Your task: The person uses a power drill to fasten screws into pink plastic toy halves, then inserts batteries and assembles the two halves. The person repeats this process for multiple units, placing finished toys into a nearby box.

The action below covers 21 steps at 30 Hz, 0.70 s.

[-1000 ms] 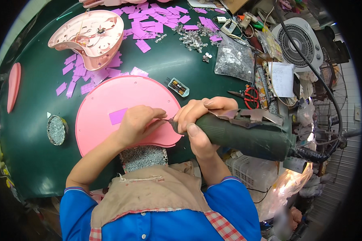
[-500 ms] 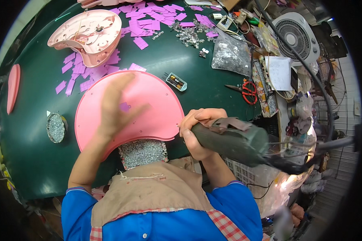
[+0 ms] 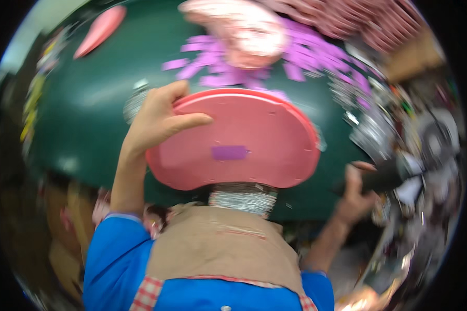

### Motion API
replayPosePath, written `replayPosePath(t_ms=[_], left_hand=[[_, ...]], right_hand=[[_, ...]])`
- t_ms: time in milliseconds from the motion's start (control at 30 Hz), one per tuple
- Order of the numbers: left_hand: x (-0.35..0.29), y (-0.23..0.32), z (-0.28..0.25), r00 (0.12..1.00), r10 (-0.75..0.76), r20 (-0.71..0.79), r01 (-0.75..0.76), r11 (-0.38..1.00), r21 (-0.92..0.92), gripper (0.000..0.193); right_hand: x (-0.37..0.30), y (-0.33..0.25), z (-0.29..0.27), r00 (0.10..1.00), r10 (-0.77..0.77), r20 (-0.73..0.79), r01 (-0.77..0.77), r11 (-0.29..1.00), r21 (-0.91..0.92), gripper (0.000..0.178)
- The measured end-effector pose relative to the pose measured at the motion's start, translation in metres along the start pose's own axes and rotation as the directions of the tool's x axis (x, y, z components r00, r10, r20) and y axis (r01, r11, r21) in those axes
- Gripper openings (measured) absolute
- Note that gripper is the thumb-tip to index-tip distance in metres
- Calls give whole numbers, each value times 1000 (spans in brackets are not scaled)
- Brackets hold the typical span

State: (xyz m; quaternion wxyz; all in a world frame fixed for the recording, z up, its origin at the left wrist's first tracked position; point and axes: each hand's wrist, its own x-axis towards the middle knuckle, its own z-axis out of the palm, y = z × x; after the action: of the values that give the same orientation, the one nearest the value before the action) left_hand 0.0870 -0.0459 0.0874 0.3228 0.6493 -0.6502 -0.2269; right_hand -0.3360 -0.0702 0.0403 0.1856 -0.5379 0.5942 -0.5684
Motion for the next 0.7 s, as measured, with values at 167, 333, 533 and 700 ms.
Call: replayPosePath(t_ms=[167,333,533,700], left_hand=[[-150,-73,-172,905,-404,134,426,849,-313,44],[-355,-96,-282,496,-868,-27,862,488,140,50],[-463,-177,-138,334,-457,-824,877,-170,449,42],[-567,-312,4,124,-563,-817,992,70,102,55]], right_hand=[[59,-3,-55,271,-947,-171,796,320,-513,21],[26,-39,44,619,-760,-199,786,595,169,27],[12,-39,94,708,-704,-61,637,599,485,31],[5,-50,105,771,-636,45,537,686,491,31]])
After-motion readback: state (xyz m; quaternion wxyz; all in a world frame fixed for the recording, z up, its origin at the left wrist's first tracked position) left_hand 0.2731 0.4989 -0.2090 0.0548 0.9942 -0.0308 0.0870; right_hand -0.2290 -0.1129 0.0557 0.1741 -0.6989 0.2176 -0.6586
